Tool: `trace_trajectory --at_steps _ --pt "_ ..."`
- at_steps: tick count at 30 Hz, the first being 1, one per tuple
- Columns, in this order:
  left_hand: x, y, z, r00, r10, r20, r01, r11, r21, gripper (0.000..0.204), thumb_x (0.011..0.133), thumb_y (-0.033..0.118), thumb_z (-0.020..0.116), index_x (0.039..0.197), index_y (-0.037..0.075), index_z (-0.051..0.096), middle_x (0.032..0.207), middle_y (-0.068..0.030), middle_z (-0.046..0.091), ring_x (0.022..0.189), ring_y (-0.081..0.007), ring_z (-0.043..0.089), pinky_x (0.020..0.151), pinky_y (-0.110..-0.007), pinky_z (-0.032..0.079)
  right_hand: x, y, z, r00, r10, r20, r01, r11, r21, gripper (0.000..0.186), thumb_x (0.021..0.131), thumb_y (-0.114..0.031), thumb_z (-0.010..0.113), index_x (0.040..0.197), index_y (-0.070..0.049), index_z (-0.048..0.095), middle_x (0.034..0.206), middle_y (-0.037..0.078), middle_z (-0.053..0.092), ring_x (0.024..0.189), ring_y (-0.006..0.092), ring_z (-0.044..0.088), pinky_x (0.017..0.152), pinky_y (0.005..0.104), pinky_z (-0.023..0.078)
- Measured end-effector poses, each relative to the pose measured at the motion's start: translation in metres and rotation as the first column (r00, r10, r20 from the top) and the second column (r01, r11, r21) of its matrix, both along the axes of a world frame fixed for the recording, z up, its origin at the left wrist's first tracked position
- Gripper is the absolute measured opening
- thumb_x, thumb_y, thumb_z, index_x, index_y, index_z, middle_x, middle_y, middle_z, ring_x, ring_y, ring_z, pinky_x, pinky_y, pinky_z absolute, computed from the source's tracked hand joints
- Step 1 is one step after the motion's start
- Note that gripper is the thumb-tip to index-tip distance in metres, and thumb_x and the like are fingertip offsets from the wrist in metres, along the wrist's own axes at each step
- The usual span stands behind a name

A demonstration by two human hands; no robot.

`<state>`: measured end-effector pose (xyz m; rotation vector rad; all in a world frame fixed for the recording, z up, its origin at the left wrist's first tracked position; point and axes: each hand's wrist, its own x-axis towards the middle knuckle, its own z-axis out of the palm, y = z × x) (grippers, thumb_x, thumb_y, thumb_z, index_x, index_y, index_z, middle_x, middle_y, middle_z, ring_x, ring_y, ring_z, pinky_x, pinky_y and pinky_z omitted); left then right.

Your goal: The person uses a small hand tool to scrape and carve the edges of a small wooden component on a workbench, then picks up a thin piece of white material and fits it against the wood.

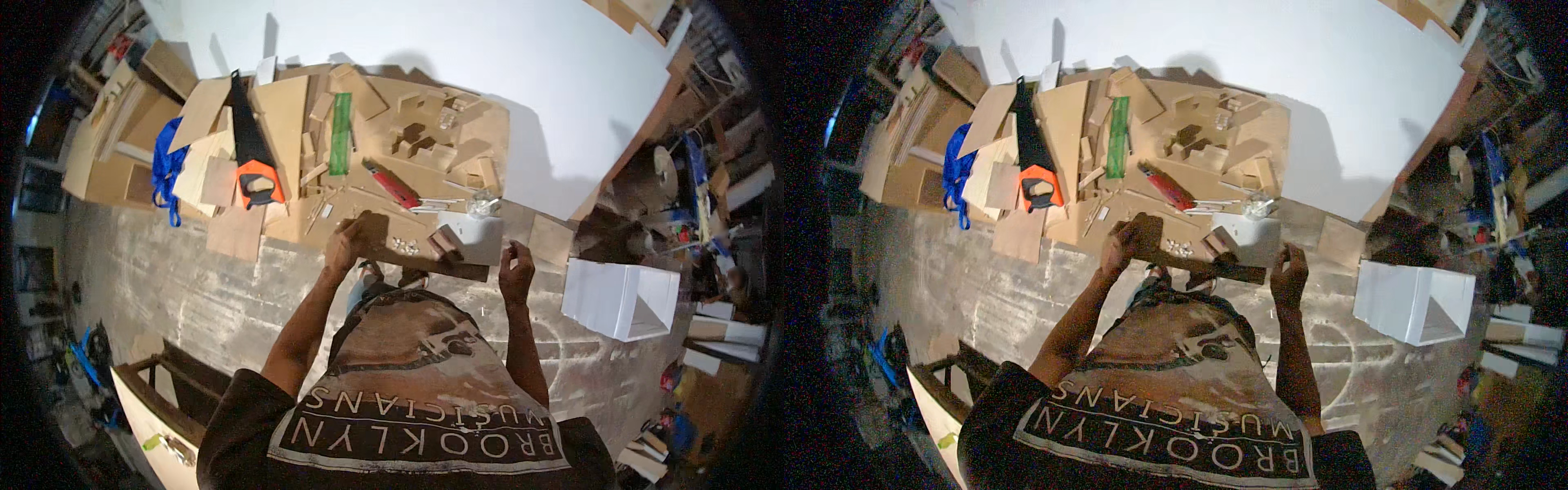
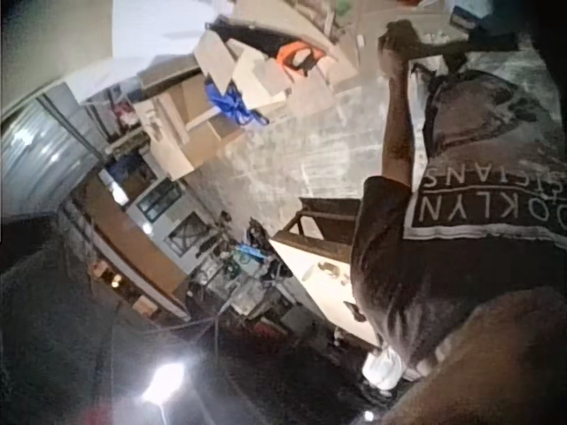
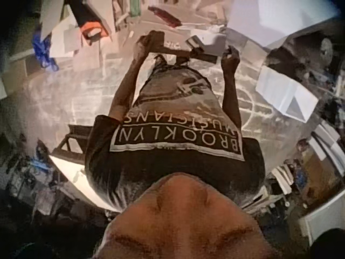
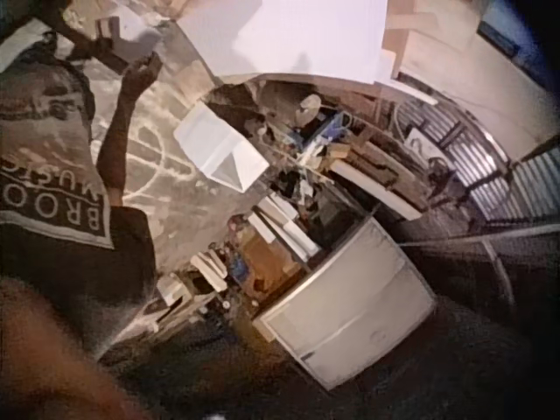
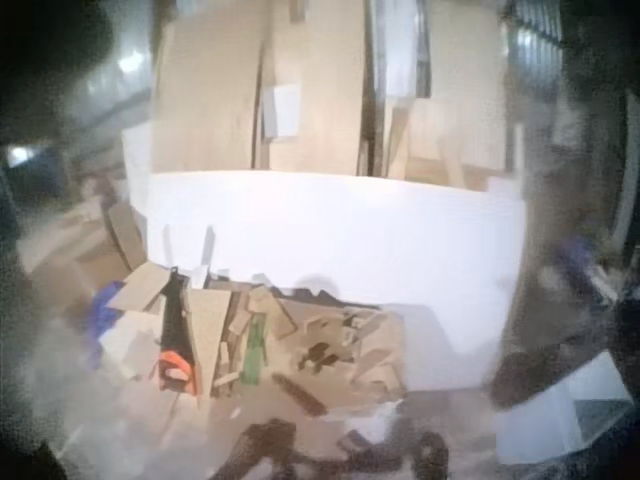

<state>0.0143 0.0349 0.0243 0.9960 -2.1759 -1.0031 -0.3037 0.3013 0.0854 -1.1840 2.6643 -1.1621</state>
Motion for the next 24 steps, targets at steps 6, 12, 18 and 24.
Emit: trace_trajectory --at_steps 6,12,18,24 --pt "-0.007 -0.015 0.009 0.932 -0.127 0.339 0.168 0.981 -0.093 0.024 0.082 0.017 0.064 0.103 0.010 0.071 0.114 -0.0105 0.070 0.097 -0.0345 0.068 0.082 -0.043 0.055 0.013 -0.007 0.006 0.997 -0.074 0.030 0.076 0.994 -0.073 0.024 0.089 -0.004 0.062 0.112 0.004 0.063 0.093 0.018 0.064 0.084 0.0304 0.064 0.078 0.0390 0.052" --pt "0.014 -0.029 -0.033 0.883 -0.225 0.412 0.272 0.961 -0.057 0.034 0.086 0.018 0.060 0.119 0.010 0.061 0.122 -0.0120 0.063 0.102 -0.0373 0.066 0.080 -0.046 0.056 -0.011 -0.061 0.004 0.992 -0.100 0.072 0.095 0.992 0.079 0.027 0.090 -0.009 0.062 0.116 0.001 0.064 0.087 0.019 0.066 0.079 0.0307 0.066 0.074 0.0408 0.053" --pt "0.003 -0.014 -0.013 0.887 -0.186 0.423 0.298 0.930 -0.215 0.036 0.085 0.015 0.058 0.120 0.009 0.059 0.126 -0.0161 0.057 0.113 -0.0361 0.058 0.081 -0.047 0.056 -0.049 -0.100 0.006 0.998 0.057 -0.036 -0.050 0.987 0.155 0.026 0.085 -0.009 0.064 0.111 -0.003 0.067 0.089 0.024 0.065 0.084 0.0428 0.064 0.074 0.0492 0.051" --pt "-0.013 0.000 0.001 0.956 -0.099 0.275 0.142 0.980 -0.139 0.035 0.085 0.017 0.060 0.119 0.009 0.060 0.114 -0.0189 0.062 0.104 -0.0402 0.062 0.081 -0.049 0.054 -0.066 -0.103 -0.016 0.985 0.152 -0.083 -0.130 0.964 0.232 0.020 0.082 -0.005 0.062 0.101 -0.003 0.068 0.092 0.026 0.064 0.088 0.0458 0.062 0.077 0.0532 0.050"
